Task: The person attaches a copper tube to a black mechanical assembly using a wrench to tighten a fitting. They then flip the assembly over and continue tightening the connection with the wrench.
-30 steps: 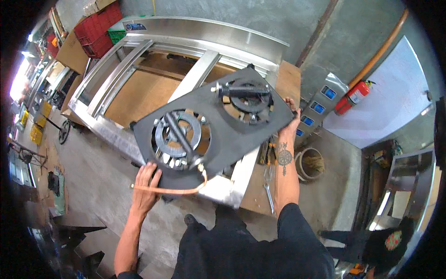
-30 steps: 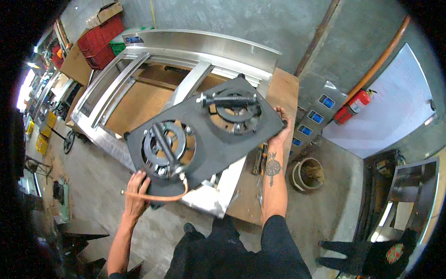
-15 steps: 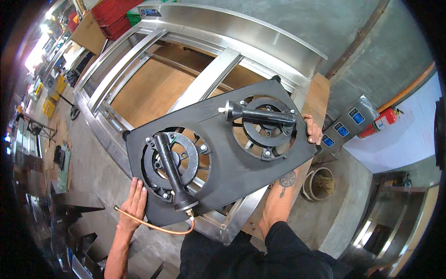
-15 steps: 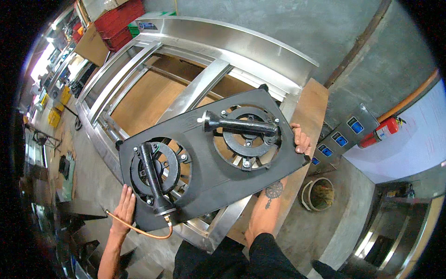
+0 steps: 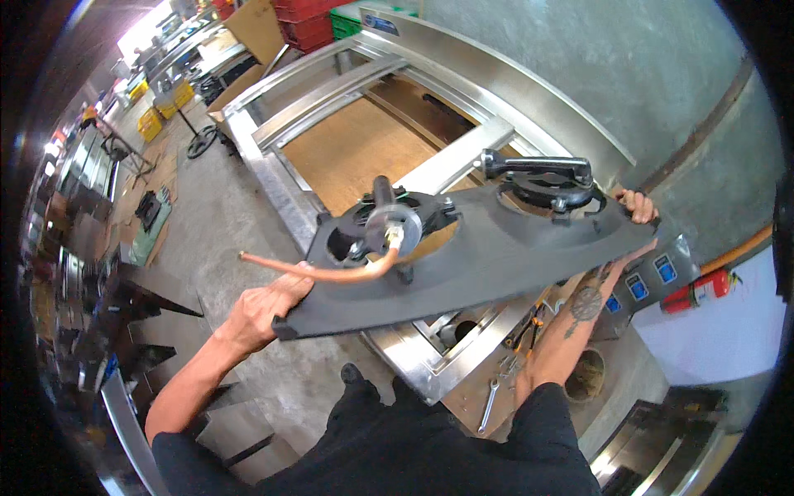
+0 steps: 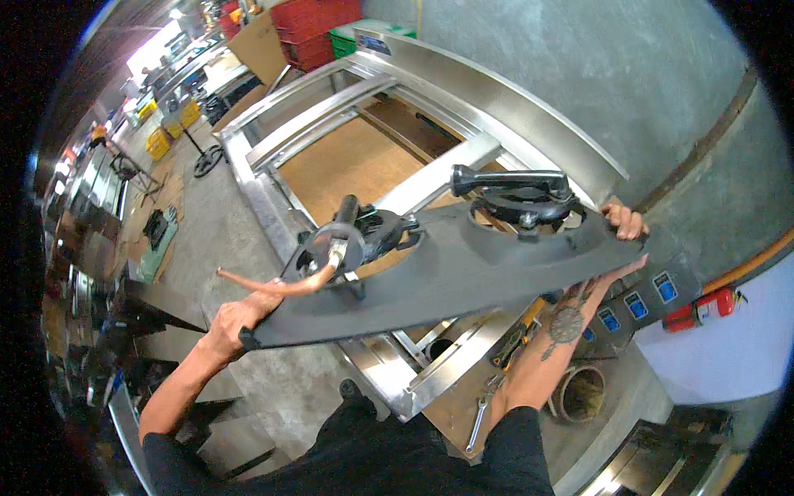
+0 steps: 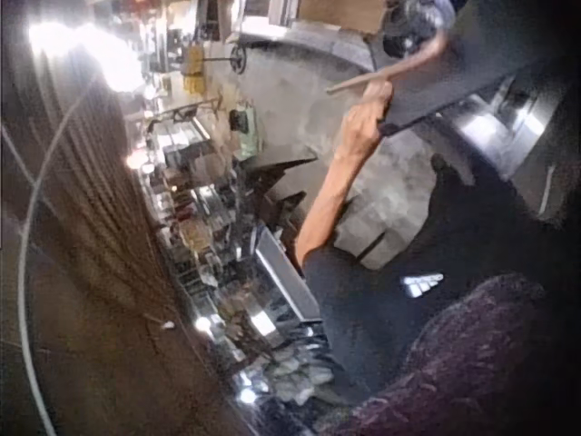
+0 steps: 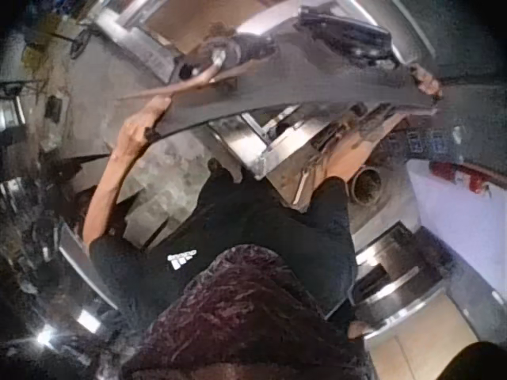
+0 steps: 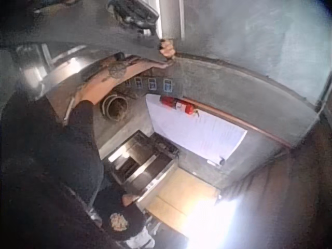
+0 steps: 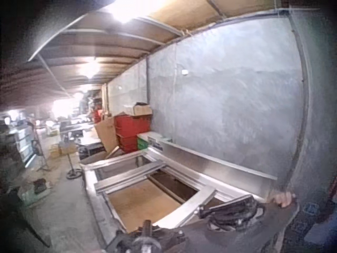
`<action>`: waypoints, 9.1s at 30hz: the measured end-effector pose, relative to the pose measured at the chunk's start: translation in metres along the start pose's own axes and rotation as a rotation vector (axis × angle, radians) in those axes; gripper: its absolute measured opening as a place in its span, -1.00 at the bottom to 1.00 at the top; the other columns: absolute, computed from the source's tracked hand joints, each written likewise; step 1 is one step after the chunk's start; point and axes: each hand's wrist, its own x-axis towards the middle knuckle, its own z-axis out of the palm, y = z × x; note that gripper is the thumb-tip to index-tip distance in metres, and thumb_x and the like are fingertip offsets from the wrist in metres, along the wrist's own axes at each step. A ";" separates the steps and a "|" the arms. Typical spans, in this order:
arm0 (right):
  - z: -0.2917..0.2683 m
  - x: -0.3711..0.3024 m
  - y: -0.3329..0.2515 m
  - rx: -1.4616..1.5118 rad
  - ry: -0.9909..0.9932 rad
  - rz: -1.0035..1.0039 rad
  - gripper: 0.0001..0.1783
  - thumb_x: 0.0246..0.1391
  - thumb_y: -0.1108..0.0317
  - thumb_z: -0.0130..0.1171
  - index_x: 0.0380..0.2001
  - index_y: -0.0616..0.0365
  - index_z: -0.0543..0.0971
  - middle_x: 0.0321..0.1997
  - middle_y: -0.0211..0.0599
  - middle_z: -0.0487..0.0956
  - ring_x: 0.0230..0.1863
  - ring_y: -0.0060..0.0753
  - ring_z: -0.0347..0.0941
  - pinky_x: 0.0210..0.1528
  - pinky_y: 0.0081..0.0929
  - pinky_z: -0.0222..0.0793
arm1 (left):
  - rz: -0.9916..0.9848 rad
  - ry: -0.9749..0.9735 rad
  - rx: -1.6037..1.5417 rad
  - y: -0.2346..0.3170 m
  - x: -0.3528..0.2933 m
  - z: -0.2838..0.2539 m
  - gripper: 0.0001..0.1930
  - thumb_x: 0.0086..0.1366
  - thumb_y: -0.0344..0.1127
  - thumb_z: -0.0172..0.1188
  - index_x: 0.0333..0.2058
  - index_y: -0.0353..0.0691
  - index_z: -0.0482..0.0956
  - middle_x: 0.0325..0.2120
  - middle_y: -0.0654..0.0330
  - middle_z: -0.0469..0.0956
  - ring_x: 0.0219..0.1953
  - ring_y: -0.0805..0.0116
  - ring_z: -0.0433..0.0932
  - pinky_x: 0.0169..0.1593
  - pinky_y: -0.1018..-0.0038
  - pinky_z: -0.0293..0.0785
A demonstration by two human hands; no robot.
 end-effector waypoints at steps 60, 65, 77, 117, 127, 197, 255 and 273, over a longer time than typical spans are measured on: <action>-0.132 0.173 0.179 -2.194 -0.684 0.860 -0.24 0.56 -0.14 -0.24 0.11 0.46 0.58 0.10 0.52 0.59 0.25 0.54 0.47 0.27 0.13 0.38 | -1.121 0.657 -1.624 0.109 0.083 0.042 -0.51 0.34 -0.30 0.49 0.12 -0.39 0.52 -0.24 0.18 0.74 -0.28 0.51 0.67 -0.29 0.54 0.59; -0.147 0.173 0.182 -2.118 -0.703 0.800 -0.22 0.56 -0.17 -0.24 0.06 0.46 0.60 -0.04 0.51 0.63 0.08 0.58 0.54 0.11 0.20 0.43 | -1.125 0.814 -1.716 0.135 0.085 0.055 -0.51 0.44 -0.28 0.42 0.22 -0.38 0.52 -0.18 0.18 0.73 -0.20 0.56 0.62 -0.14 0.54 0.53; -0.154 0.190 0.162 -2.008 -0.627 0.943 -0.31 0.60 -0.08 -0.22 -0.06 0.44 0.58 -0.27 0.14 0.65 -0.29 0.06 0.48 -0.13 -0.03 0.42 | -1.096 0.899 -1.698 0.151 0.091 0.080 -0.49 0.52 -0.46 0.25 0.37 -0.43 0.41 -0.02 0.07 0.72 -0.03 0.53 0.61 0.06 0.56 0.55; 0.011 0.222 0.084 -0.522 0.411 0.114 -0.63 0.33 0.11 -0.12 -0.25 0.17 0.55 -0.21 -0.13 0.63 -0.16 -0.04 0.61 0.01 0.03 0.59 | -0.307 0.948 -0.196 0.041 0.087 -0.044 -0.66 0.31 -0.63 0.35 0.00 -0.29 0.49 -0.31 0.04 0.68 -0.30 0.22 0.69 -0.17 0.36 0.60; -0.047 0.175 0.172 -0.268 0.368 0.210 -0.57 0.34 -0.02 -0.07 -0.53 0.00 0.37 -0.54 -0.33 0.44 -0.55 -0.43 0.29 -0.43 -0.41 0.34 | -0.222 0.856 0.192 0.004 0.051 0.030 -0.64 0.14 -0.77 0.22 -0.09 -0.33 0.55 -0.26 0.04 0.72 -0.32 0.05 0.69 -0.24 0.26 0.60; -0.110 -0.012 0.015 -1.638 0.336 0.598 -0.30 0.17 0.51 0.26 0.42 0.18 0.50 -0.31 -0.30 0.72 -0.29 -0.53 0.53 -0.22 -0.50 0.44 | 0.563 -0.011 0.062 0.035 0.025 0.080 -0.63 0.16 -0.37 0.31 -0.05 -0.39 0.69 -0.04 -0.02 0.70 -0.18 0.27 0.66 -0.10 0.39 0.65; 0.225 -0.182 0.117 -0.735 0.388 0.662 -0.40 0.63 -0.04 -0.12 0.25 0.36 0.47 -0.31 -0.36 0.61 -0.18 -0.59 0.50 -0.06 -0.57 0.48 | -0.362 -0.839 -1.027 0.148 0.056 0.046 -0.66 0.73 -0.17 -0.18 -0.01 -0.33 0.45 -0.20 -0.26 0.67 -0.02 -0.37 0.64 0.01 -0.03 0.51; 0.225 -0.180 0.115 -0.731 0.379 0.668 -0.41 0.62 -0.05 -0.10 0.24 0.34 0.48 -0.31 -0.35 0.61 -0.19 -0.58 0.50 -0.07 -0.58 0.49 | -0.491 -0.746 -1.193 0.175 0.044 0.055 -0.64 0.74 -0.15 -0.21 -0.05 -0.34 0.46 -0.55 -0.02 0.37 -0.50 0.08 0.41 -0.28 0.15 0.39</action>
